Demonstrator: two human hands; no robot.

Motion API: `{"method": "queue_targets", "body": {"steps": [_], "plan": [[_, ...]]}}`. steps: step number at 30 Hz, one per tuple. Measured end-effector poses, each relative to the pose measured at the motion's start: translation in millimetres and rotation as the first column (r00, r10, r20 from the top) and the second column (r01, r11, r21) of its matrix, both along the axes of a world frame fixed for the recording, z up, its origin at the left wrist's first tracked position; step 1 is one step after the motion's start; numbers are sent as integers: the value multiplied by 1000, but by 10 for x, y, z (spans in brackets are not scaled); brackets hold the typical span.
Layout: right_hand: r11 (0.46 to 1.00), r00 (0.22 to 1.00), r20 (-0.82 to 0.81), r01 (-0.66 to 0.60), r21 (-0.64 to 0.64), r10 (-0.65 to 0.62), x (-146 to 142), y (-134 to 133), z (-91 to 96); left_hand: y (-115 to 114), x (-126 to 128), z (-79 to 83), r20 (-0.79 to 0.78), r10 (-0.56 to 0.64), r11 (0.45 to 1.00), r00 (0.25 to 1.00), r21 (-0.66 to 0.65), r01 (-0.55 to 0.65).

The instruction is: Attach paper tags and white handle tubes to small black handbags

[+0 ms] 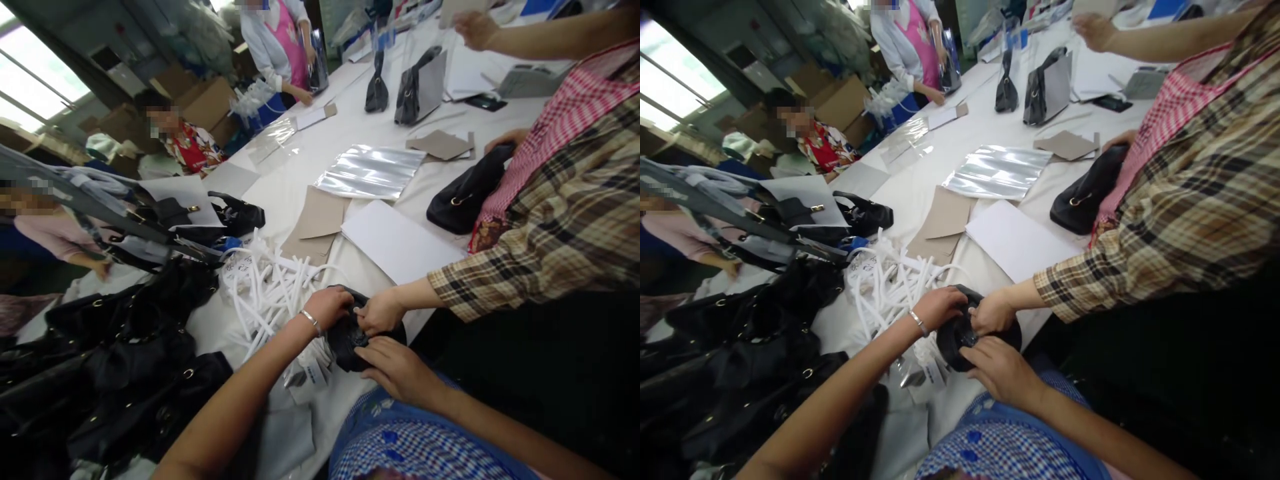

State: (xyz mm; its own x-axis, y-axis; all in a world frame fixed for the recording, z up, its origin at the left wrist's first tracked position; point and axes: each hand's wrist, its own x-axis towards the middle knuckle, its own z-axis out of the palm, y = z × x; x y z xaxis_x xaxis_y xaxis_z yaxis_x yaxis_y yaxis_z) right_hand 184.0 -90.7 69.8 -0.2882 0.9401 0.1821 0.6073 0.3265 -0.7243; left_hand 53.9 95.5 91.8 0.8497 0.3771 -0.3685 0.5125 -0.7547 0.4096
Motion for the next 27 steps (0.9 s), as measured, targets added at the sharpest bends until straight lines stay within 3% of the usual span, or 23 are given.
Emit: {"method": "queue_targets", "body": {"steps": [6,12,13,15,17,20,24,27], "plan": [[999,999,-16,37,5,-37,18,24,57,267,195,-58,-13,64,997,998,-37,-65],[998,996,-66,56,-34,-58,17,-24,80,256,203,-147,11,-51,985,999,-162,52],[995,993,-94,71,-67,-77,25,-20,82,250,175,-137,47,-15,985,999,-170,23],[980,977,-163,113,-164,-140,63,22,93,255,80,-88,175,185,967,967,-208,-148],[948,948,-237,141,-285,-212,135,113,114,260,-76,-20,286,472,865,834,-332,-375],[888,875,-371,127,-442,-310,275,311,158,153,-391,30,299,785,607,542,-547,-577],[824,695,-591,5,-566,-410,367,524,226,-354,-678,-121,207,943,332,261,-656,-678],[800,584,-677,-75,-595,-449,299,565,282,-818,-614,-306,140,974,222,176,-730,-647]]}}
